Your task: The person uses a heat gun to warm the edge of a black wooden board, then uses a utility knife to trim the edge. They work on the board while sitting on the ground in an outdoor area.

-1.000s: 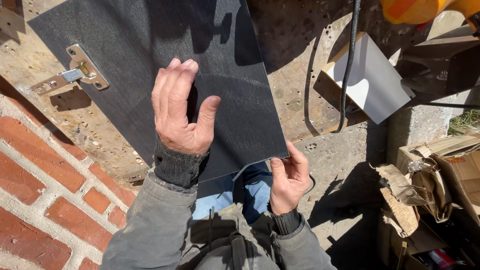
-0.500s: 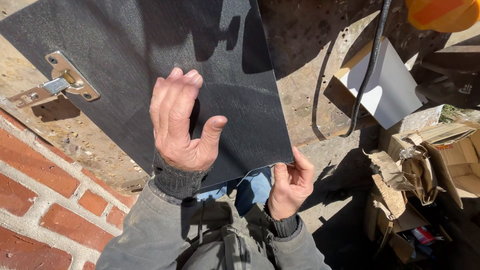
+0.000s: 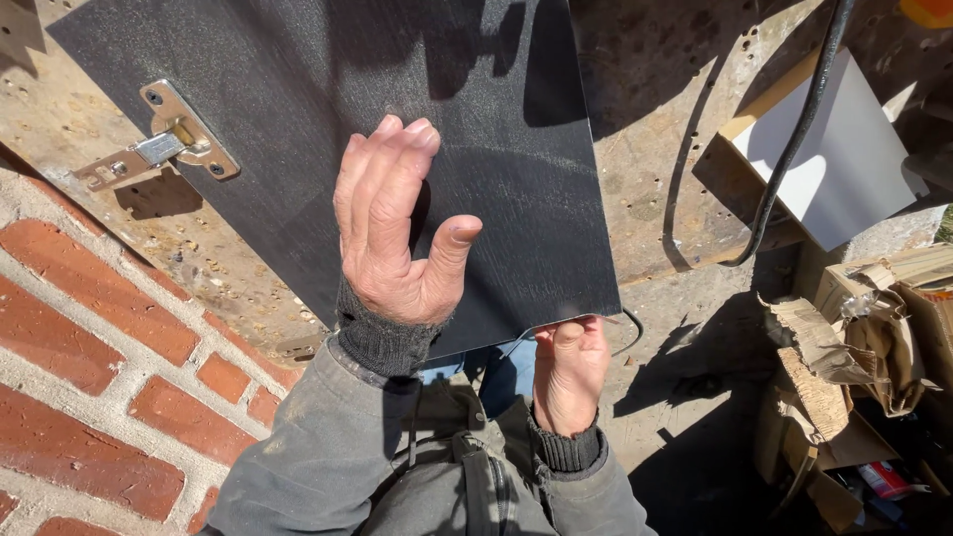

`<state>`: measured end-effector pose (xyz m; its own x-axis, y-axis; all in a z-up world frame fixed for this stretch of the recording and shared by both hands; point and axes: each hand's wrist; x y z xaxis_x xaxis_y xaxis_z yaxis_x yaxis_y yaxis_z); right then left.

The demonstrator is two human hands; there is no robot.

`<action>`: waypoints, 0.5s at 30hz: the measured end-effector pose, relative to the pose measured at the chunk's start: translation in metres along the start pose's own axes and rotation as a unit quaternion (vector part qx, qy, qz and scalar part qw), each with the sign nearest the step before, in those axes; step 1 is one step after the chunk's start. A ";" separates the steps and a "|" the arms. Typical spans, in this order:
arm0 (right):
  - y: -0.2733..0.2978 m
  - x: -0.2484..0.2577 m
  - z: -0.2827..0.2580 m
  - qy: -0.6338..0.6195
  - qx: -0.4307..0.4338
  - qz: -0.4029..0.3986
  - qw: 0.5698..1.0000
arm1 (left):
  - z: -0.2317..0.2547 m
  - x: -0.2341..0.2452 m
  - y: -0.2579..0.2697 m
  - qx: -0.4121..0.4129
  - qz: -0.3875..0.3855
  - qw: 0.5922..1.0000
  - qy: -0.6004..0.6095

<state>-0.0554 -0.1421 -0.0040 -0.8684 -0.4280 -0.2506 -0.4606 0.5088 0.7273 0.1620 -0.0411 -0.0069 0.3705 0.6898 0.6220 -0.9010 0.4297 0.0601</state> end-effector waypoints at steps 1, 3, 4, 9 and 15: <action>0.001 0.002 0.004 0.006 -0.039 -0.012 0.999 | -0.001 -0.001 0.002 -0.001 0.004 1.000 0.004; 0.004 0.008 0.010 0.017 -0.047 -0.010 0.999 | -0.001 0.001 0.002 0.000 0.000 1.000 0.003; 0.003 0.011 0.014 0.029 -0.048 -0.010 0.998 | -0.002 0.001 0.000 -0.004 -0.002 1.000 0.005; 0.006 0.004 0.014 0.081 -0.021 0.007 0.996 | 0.003 0.004 0.002 0.001 -0.005 1.000 0.016; 0.005 0.002 0.023 0.079 -0.021 0.018 0.996 | 0.002 0.007 -0.002 -0.007 -0.004 1.000 0.016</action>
<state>-0.0639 -0.1232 -0.0161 -0.8425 -0.5247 -0.1222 -0.4190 0.4955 0.7609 0.1659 -0.0383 -0.0013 0.3849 0.7046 0.5961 -0.8948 0.4433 0.0538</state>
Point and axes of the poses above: each hand's wrist, its own y-axis away from the middle knuckle, its own x-axis out of the back of the hand, z = x × y, and after that the axes turned 7 degrees about -z, right-handed
